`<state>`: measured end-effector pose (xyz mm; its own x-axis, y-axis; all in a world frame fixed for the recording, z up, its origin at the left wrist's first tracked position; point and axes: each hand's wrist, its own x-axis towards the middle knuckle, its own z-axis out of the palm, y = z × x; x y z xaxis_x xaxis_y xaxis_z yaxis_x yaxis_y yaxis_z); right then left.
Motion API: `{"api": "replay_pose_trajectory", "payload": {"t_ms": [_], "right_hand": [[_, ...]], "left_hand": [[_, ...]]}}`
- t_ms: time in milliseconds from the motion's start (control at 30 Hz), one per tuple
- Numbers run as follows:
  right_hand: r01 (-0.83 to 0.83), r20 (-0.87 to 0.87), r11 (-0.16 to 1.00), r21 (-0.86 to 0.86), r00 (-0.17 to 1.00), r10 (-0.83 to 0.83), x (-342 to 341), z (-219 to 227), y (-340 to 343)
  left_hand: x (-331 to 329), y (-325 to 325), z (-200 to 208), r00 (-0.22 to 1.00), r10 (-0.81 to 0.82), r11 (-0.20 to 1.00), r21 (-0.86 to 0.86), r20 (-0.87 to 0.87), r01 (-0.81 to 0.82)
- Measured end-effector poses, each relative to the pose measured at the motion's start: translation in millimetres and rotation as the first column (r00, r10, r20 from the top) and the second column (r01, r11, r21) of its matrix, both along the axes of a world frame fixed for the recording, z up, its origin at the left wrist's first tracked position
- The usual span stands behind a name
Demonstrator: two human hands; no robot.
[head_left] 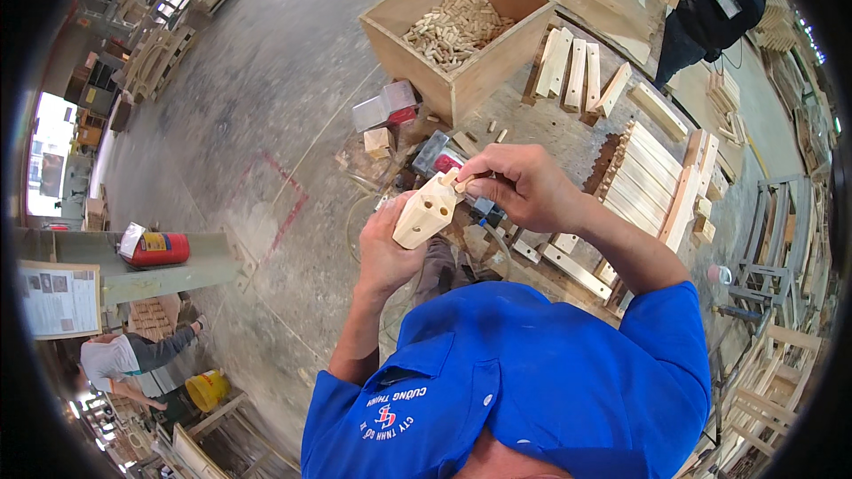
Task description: The person repeatedly picks up small wooden dowels and inserts them into pre-drilled holes on rectangular wooden pieces. They then place the assembled pieces onto a nearby stack. The process is repeated continuously throughout the clip.
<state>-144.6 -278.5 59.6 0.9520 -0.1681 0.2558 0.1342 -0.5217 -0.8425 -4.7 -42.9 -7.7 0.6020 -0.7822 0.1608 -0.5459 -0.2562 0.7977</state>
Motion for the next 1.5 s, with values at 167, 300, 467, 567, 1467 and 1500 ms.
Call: {"api": "replay_pose_trajectory", "payload": {"t_ms": [167,300,467,567,1467,1500], "right_hand": [[-0.001,0.024,0.987,-0.158,1.0,0.005,2,7,5],[-0.006,0.031,0.983,-0.183,0.999,0.012,2,3,7],[0.042,-0.014,0.999,-0.016,0.999,-0.042,4,-7,6],[0.342,-0.413,0.79,0.509,0.902,-0.125,-1,-30,-6],[-0.044,0.036,0.993,-0.111,0.998,0.049,4,26,3],[-0.064,0.038,0.987,-0.145,0.997,0.07,8,30,5]], "left_hand": [[-3,0,2,1.0,0.019,1.0,-0.007,0.023,-0.019],[-1,2,-3,0.998,0.01,1.0,-0.008,0.057,-0.01],[1,0,-1,1.0,-0.001,1.0,0.005,0.011,0.001],[5,6,-15,0.996,0.049,0.999,-0.008,-0.08,-0.05],[0,7,-15,0.997,-0.003,0.999,0.032,-0.071,0.005],[0,7,-15,0.998,0.001,0.999,0.042,-0.061,0.001]]}}
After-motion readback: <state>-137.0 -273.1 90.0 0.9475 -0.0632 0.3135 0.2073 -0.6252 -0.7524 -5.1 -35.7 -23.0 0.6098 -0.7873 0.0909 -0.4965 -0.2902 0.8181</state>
